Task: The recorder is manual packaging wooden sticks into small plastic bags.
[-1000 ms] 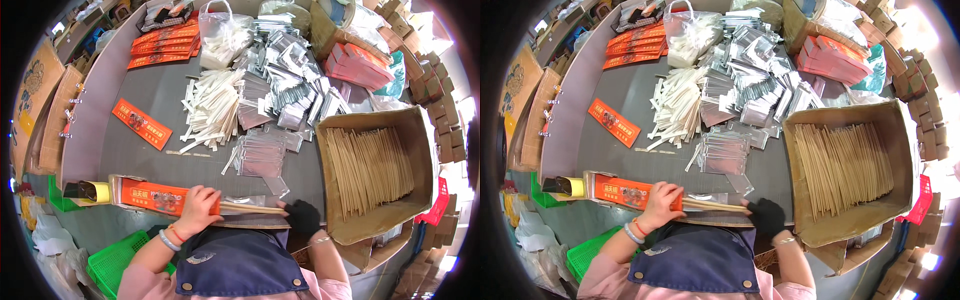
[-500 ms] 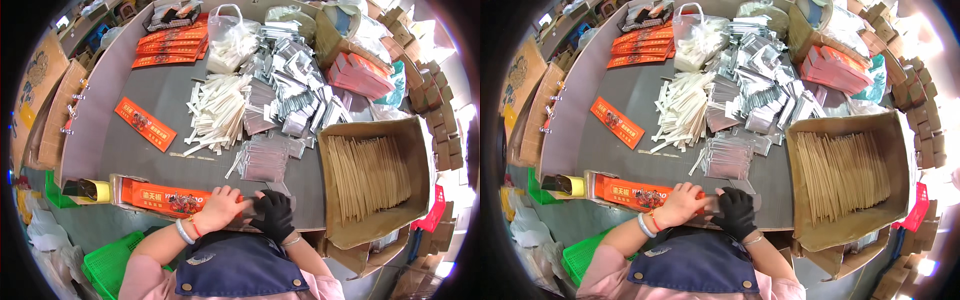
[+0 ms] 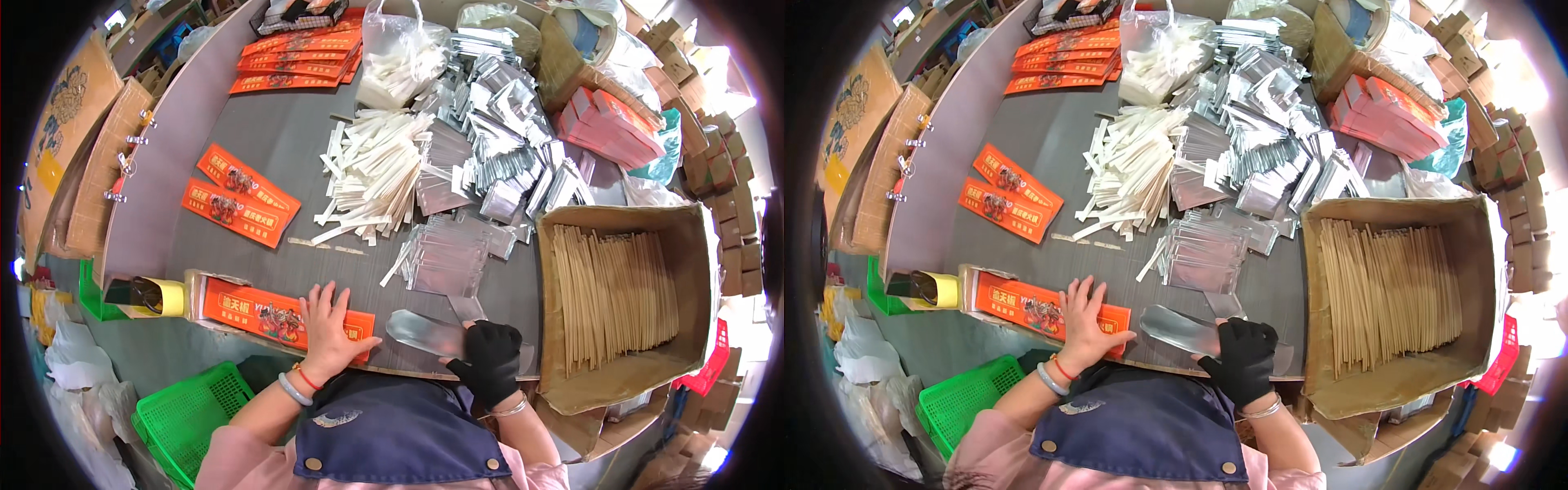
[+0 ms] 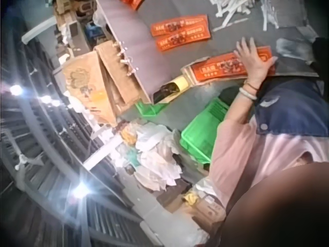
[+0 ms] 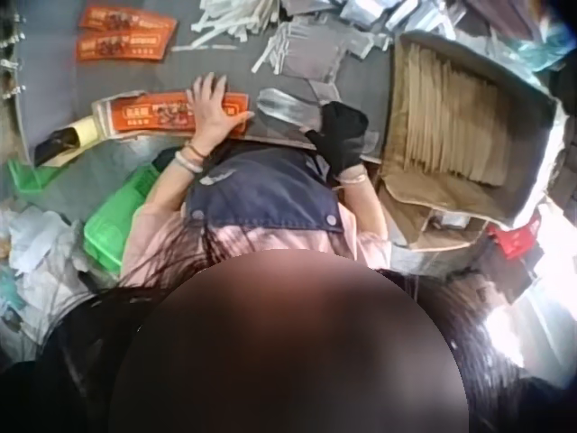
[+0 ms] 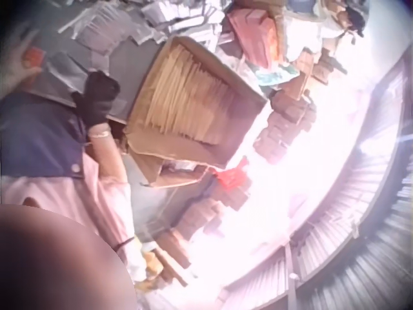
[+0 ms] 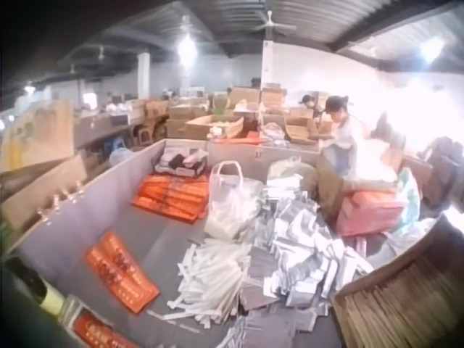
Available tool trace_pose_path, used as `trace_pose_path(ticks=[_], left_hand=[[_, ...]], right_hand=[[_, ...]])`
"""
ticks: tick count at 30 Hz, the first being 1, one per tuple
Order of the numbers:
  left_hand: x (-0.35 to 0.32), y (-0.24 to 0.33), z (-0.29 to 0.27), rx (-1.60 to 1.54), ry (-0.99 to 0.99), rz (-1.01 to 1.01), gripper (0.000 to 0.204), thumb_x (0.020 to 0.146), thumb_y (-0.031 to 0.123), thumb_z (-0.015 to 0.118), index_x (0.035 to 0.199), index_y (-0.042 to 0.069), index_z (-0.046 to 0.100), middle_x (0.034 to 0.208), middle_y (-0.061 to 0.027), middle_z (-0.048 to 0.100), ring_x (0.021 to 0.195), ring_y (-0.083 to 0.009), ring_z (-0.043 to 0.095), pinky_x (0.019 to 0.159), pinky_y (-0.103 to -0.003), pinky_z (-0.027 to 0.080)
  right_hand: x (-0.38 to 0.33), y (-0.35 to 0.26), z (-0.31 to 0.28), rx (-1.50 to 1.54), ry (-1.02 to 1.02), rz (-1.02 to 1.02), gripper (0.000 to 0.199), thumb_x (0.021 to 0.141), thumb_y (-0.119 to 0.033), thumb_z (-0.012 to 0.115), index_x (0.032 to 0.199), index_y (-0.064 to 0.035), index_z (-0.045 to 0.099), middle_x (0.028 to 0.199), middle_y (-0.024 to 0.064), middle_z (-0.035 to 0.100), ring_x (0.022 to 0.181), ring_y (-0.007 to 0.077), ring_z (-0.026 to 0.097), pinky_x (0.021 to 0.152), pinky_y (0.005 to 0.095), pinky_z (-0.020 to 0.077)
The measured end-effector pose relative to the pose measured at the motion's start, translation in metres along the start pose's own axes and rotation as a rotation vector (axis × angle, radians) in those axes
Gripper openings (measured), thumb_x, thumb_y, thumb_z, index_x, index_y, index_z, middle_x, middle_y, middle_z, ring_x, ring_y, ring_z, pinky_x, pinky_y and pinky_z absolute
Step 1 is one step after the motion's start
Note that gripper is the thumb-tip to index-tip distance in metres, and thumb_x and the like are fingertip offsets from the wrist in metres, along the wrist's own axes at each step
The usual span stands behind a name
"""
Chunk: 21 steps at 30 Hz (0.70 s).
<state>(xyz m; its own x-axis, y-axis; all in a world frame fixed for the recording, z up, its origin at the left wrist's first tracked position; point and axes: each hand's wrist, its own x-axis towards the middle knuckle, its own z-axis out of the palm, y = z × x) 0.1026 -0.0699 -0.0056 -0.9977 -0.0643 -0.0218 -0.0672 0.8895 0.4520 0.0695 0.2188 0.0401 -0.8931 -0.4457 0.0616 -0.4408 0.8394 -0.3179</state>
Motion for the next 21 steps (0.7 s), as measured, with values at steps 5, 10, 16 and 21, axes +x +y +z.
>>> trace_pose_path(ticks=[5,10,16,21], left_hand=[[0.003,-0.003,0.002,-0.137,-0.051,-0.041,0.101,0.062,0.054,0.083,0.137,-0.003,0.045,0.144,-0.0221,0.038,0.138,-0.0439,0.025,0.113,-0.063,0.011],[0.001,-0.008,0.003,-0.082,-0.179,-0.001,0.111,0.063,0.052,0.084,0.145,-0.003,0.032,0.151,-0.0215,0.032,0.141,-0.0441,0.021,0.113,-0.065,0.009],[0.004,-0.004,-0.003,-0.149,-0.126,-0.03,0.109,0.062,0.049,0.086,0.144,-0.003,0.035,0.151,-0.0225,0.033,0.143,-0.0417,0.021,0.114,-0.063,0.007],[0.004,-0.004,-0.002,-0.151,-0.143,-0.04,0.109,0.063,0.049,0.085,0.144,-0.002,0.034,0.151,-0.0217,0.033,0.143,-0.0417,0.021,0.114,-0.063,0.007]], right_hand=[[0.005,-0.011,0.01,0.109,-0.272,-0.041,0.07,0.071,-0.061,0.071,0.116,-0.0088,0.06,0.104,0.0104,0.062,0.1,0.0295,0.058,0.092,0.0469,0.0359],[0.028,-0.06,0.054,0.145,-0.119,-0.178,0.065,0.07,-0.054,0.075,0.112,-0.0075,0.058,0.1,0.0101,0.061,0.098,0.0304,0.056,0.088,0.0455,0.0371],[0.008,-0.01,0.005,0.026,-0.175,-0.032,0.066,0.069,-0.054,0.076,0.114,-0.0087,0.058,0.102,0.0089,0.06,0.097,0.0299,0.056,0.089,0.0472,0.0346],[0.0,-0.015,-0.002,0.029,-0.199,-0.055,0.068,0.07,-0.056,0.074,0.114,-0.0076,0.058,0.098,0.0098,0.06,0.096,0.0299,0.056,0.088,0.0472,0.0355]])
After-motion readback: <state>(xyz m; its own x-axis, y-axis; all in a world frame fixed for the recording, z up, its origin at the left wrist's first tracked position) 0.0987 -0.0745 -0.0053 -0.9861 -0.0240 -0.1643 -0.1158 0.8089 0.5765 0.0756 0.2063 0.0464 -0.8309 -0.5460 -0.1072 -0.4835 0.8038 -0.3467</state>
